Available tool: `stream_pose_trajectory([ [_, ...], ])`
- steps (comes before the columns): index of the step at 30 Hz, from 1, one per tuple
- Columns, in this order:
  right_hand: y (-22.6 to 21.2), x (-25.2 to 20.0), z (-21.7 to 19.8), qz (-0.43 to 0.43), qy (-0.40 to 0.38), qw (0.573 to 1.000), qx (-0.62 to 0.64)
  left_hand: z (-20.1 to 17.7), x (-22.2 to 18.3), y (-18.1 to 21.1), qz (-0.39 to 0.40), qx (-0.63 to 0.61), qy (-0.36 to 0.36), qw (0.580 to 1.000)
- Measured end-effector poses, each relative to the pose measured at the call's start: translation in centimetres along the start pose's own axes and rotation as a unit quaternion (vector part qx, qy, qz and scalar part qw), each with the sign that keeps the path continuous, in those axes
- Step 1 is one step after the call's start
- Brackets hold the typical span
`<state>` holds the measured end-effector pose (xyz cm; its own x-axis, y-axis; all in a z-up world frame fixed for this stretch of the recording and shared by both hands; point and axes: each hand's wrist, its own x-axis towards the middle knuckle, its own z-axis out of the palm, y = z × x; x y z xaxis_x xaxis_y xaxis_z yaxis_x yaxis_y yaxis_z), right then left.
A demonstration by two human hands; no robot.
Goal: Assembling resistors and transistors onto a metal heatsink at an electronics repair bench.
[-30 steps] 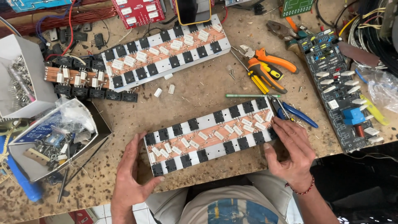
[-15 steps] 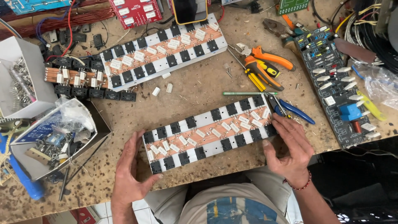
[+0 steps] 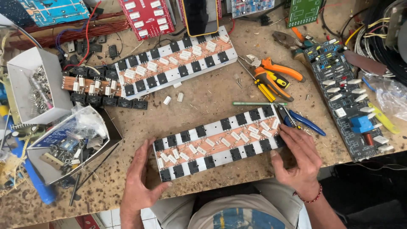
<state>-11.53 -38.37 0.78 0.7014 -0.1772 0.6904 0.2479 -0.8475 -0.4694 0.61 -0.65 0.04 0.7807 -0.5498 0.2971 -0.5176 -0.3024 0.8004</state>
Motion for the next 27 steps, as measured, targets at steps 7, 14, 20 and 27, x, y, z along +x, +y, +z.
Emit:
stream_pose_trajectory([
  [7,0.9,-1.0,0.3,-0.008,-0.008,1.000,-0.010,0.0,-0.1,0.0,0.004,0.018,0.002,1.000],
  [14,0.8,-0.9,0.2,-0.012,-0.011,1.000,-0.007,0.0,-0.5,-0.5,0.016,0.018,0.006,1.000],
  [20,0.5,-0.7,0.2,-0.004,-0.004,1.000,-0.025,0.0,-0.5,-0.5,0.008,0.023,0.001,1.000],
  [27,0.6,-0.8,0.2,-0.006,-0.012,1.000,-0.023,0.0,-0.8,-0.8,-0.021,0.017,-0.005,1.000],
])
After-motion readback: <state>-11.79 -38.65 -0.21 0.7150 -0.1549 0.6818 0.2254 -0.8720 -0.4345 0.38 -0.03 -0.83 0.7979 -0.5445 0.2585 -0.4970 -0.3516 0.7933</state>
